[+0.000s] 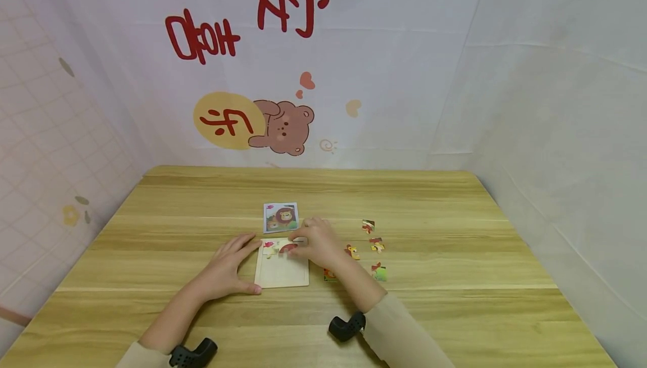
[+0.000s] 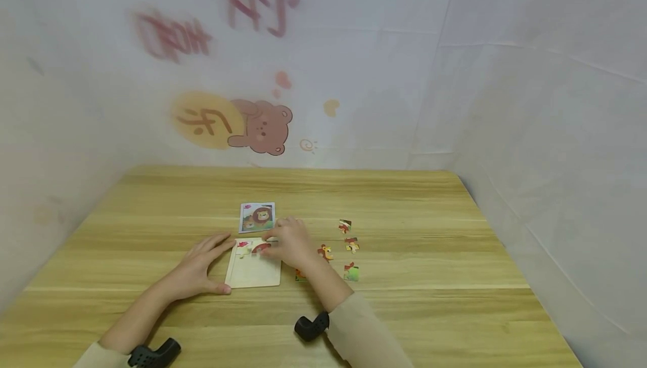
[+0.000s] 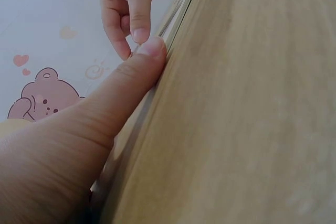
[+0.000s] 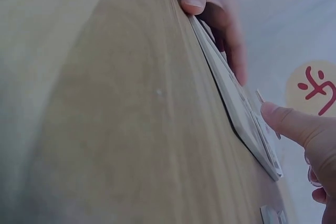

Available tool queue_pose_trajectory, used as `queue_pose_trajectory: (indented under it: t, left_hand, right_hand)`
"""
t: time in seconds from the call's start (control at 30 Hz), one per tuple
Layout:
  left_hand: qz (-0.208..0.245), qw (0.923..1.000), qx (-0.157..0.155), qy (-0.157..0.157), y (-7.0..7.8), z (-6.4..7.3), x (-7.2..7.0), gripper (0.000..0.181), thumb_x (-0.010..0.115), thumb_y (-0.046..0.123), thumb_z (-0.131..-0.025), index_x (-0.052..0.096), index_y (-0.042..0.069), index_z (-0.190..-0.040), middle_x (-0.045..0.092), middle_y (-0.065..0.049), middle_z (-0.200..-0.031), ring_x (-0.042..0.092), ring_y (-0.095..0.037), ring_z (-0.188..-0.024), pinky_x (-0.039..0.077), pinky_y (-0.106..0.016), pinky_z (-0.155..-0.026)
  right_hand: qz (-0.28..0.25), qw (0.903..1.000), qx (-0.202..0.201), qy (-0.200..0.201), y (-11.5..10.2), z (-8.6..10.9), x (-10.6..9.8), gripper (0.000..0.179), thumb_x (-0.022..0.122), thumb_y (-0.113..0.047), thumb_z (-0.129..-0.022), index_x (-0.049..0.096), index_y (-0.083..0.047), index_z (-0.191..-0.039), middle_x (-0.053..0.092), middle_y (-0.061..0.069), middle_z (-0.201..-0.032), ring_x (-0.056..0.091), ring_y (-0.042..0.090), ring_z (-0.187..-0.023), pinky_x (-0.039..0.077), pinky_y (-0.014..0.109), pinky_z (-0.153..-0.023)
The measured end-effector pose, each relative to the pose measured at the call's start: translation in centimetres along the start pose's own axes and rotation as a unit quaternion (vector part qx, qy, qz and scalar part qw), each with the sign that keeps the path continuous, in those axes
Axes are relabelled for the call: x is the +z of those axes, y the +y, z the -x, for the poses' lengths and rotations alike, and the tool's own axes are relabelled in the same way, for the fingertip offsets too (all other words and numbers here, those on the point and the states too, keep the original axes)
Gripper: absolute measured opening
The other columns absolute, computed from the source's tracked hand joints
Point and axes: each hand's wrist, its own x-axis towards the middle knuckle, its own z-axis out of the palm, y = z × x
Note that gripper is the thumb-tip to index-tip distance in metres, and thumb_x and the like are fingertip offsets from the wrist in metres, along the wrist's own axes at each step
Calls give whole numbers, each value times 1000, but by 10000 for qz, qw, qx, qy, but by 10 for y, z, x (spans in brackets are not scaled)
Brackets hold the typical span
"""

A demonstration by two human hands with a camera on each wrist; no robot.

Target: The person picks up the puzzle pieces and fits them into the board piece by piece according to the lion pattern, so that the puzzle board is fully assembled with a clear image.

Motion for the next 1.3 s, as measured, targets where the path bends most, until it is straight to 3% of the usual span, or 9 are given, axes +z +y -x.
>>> queue_pose_trajectory:
  t: [0.53, 0.8, 1.3]
  left_hand:
    - [-7, 10000, -12, -35, -2, 0, 1, 108, 73, 71, -62, 43, 8, -144, 30, -19, -150, 22, -43, -136, 18, -67, -102]
    - [10, 10000, -4, -26, -3, -1, 0, 108, 74, 70, -62, 44, 7, -144, 30, -19, -150, 22, -43, -136, 17, -67, -102]
    - [-7, 10000, -27, -73, -4, -1, 1, 111, 73, 72, -61, 42, 8, -145, 28, -19, -151, 20, -42, -137, 16, -67, -103]
  right_hand:
    - [206, 9996, 81, -180, 4, -7, 10, 30, 79, -46, -74, 77, -25, -96, 53, -14, -79, 41, 7, -76, 33, 25, -71]
    - [35, 9992, 210, -340, 5, -9, 13, 30, 78, -46, -76, 76, -27, -99, 48, -15, -77, 39, 8, -75, 31, 25, -70]
    - [-186, 9992, 55, -345, 3, -8, 16, 23, 74, -43, -82, 77, -30, -101, 45, -10, -72, 34, 9, -69, 27, 24, -65]
